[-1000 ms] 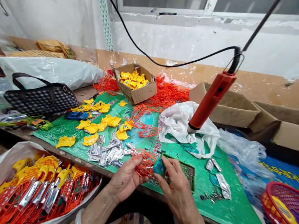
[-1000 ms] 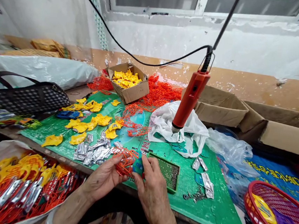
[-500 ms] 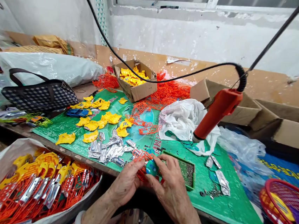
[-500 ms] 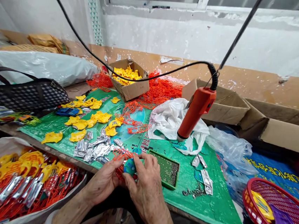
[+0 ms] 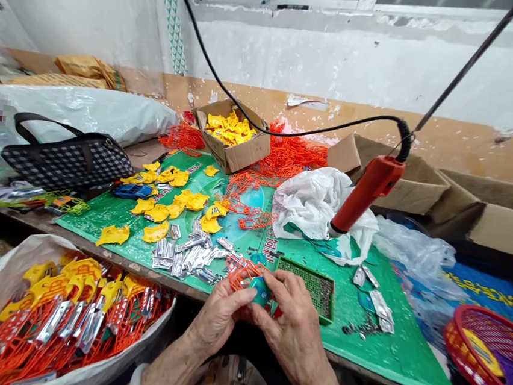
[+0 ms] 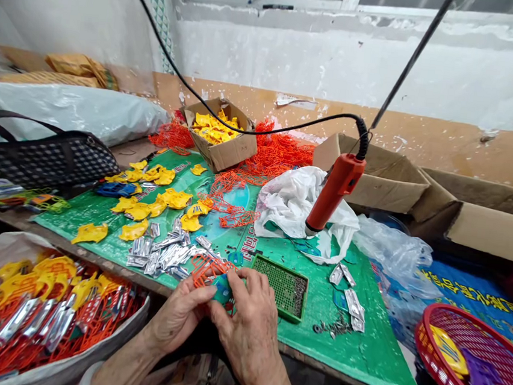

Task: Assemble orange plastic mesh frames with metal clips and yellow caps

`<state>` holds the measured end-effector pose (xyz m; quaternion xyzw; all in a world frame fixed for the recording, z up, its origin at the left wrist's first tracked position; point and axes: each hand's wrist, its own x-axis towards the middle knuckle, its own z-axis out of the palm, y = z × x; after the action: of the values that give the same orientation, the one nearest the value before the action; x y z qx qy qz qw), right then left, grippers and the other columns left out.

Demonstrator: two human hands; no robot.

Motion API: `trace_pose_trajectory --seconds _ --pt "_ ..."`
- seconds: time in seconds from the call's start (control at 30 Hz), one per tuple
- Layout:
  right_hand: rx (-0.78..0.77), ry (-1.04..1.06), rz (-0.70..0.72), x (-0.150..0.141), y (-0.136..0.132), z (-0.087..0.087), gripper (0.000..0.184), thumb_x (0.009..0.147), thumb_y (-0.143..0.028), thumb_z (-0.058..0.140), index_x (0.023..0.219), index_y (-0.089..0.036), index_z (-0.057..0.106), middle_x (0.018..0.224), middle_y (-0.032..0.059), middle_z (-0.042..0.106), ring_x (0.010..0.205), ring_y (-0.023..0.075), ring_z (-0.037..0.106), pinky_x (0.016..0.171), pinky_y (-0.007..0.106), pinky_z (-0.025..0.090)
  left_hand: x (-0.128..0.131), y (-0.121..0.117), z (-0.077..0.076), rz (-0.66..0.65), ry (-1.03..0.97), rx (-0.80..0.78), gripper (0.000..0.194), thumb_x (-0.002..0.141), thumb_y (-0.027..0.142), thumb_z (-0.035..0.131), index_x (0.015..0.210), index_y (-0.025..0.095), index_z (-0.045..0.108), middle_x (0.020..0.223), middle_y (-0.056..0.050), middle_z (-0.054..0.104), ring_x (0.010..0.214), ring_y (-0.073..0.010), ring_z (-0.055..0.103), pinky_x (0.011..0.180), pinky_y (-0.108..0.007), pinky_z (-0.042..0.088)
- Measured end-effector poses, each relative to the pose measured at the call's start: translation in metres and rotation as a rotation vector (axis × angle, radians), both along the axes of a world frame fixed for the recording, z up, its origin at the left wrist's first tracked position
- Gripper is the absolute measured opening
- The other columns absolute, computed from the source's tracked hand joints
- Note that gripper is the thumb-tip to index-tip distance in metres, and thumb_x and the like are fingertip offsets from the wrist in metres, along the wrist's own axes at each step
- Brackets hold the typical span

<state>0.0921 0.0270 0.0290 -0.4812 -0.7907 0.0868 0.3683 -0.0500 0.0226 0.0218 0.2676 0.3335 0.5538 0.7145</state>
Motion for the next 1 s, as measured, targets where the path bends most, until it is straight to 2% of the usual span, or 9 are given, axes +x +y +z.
trace_pose_trajectory --seconds 0.1,0.3,0.57,0.83,1.0 --pt "0.004 0.012 0.012 -0.002 0.000 -0.002 0.036 0.081 -0.020 0.061 0.117 -0.018 0.060 0.105 0.0109 0.063 0.094 0.0256 0.059 0.075 0.041 0.054 -0.002 -0.002 -0.006 -0.006 0.039 -0.010 0.037 0.072 0.018 0.078 0.108 0.021 0.072 0.092 -0.003 0.073 0.082 -0.0145 0.065 0.080 -0.023 0.051" --pt "-0.001 0.028 0.027 -0.004 -0.002 -0.007 0.038 0.081 -0.018 0.057 0.119 -0.016 0.060 0.103 0.0119 0.063 0.089 0.0246 0.061 0.071 0.039 0.056 -0.005 -0.005 -0.011 -0.046 0.019 -0.060 0.038 0.070 0.020 0.079 0.107 0.021 0.073 0.093 -0.004 0.073 0.084 -0.0162 0.065 0.081 -0.025 0.051" --pt "-0.018 0.025 0.018 -0.006 -0.003 -0.011 0.039 0.082 -0.017 0.058 0.122 -0.016 0.059 0.107 0.0130 0.062 0.093 0.0255 0.062 0.074 0.040 0.057 -0.004 -0.004 -0.010 -0.031 -0.059 -0.112 0.034 0.064 0.016 0.081 0.097 0.021 0.076 0.085 0.000 0.073 0.073 -0.0117 0.063 0.073 -0.021 0.051" --pt "-0.065 0.035 0.037 -0.007 -0.002 -0.012 0.039 0.079 -0.014 0.060 0.118 -0.017 0.061 0.106 0.0114 0.063 0.091 0.0250 0.062 0.071 0.039 0.057 -0.007 -0.006 -0.017 -0.034 -0.030 -0.121 0.031 0.065 0.019 0.082 0.095 0.018 0.076 0.084 -0.002 0.074 0.074 -0.0139 0.064 0.076 -0.025 0.051" --pt "0.013 0.000 0.000 -0.010 -0.006 -0.017 0.039 0.081 -0.017 0.061 0.120 -0.016 0.057 0.110 0.0132 0.063 0.097 0.0267 0.060 0.076 0.042 0.057 -0.003 -0.006 -0.020 0.004 -0.024 -0.091 0.030 0.066 0.019 0.080 0.095 0.017 0.076 0.087 -0.003 0.074 0.078 -0.0150 0.064 0.080 -0.026 0.050"
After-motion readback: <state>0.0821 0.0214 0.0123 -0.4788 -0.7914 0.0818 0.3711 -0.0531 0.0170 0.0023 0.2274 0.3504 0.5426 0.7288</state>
